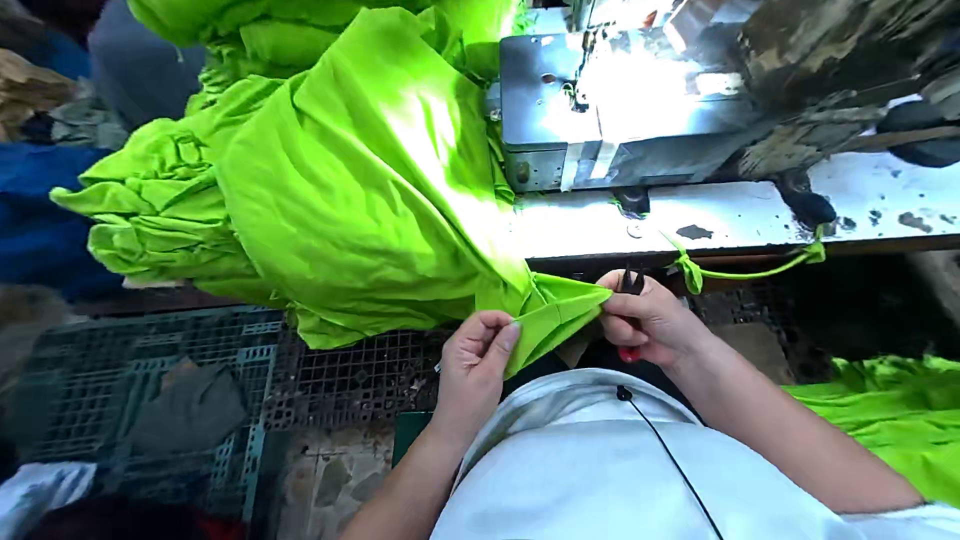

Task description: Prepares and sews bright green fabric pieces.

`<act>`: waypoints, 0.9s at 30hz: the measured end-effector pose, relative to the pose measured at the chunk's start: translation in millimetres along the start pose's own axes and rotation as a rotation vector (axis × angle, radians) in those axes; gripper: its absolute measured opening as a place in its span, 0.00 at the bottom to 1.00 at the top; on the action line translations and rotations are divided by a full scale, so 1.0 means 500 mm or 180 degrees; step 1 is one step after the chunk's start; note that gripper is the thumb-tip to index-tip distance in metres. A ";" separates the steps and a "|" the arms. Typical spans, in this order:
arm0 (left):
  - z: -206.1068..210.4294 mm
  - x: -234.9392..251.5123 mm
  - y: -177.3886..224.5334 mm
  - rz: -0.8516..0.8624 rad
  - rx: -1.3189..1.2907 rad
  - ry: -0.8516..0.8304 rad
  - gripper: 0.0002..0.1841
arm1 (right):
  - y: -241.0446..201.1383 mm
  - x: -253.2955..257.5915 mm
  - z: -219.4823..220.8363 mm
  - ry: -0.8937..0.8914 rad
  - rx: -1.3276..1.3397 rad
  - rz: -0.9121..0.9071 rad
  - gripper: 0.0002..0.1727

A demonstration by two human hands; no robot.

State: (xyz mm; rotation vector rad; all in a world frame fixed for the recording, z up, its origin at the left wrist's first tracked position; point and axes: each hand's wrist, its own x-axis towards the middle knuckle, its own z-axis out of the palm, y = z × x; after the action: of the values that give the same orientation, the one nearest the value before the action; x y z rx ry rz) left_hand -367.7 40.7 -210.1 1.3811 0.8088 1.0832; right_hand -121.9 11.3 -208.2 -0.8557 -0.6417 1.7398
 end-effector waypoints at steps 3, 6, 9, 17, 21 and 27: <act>-0.020 -0.011 0.022 -0.0139 -0.0780 0.0094 0.08 | -0.003 0.005 -0.008 -0.1393 0.0857 0.0386 0.14; -0.046 -0.032 0.047 0.0226 -0.0929 -0.0192 0.10 | -0.016 -0.013 0.019 -0.1315 0.0260 0.0074 0.12; -0.066 -0.054 0.075 0.0683 -0.0196 -0.0539 0.09 | -0.030 -0.038 0.039 -0.1129 -0.0379 -0.0561 0.06; -0.064 -0.067 0.090 0.2173 0.1822 0.0173 0.08 | -0.039 -0.073 0.087 -0.0761 -0.2964 -0.2613 0.10; -0.069 -0.057 0.088 0.2474 0.1992 0.0150 0.07 | -0.040 -0.096 0.094 -0.0340 -0.4211 -0.3474 0.11; -0.035 -0.014 0.065 0.1921 0.1082 0.0254 0.09 | -0.064 -0.079 0.118 -0.0614 -0.4543 -0.4023 0.10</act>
State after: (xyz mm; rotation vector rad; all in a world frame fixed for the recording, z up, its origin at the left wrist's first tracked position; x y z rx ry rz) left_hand -390.3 36.8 -180.3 1.9538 0.6651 1.5155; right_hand -143.0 -17.2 -138.8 -0.7886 -2.0560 0.0051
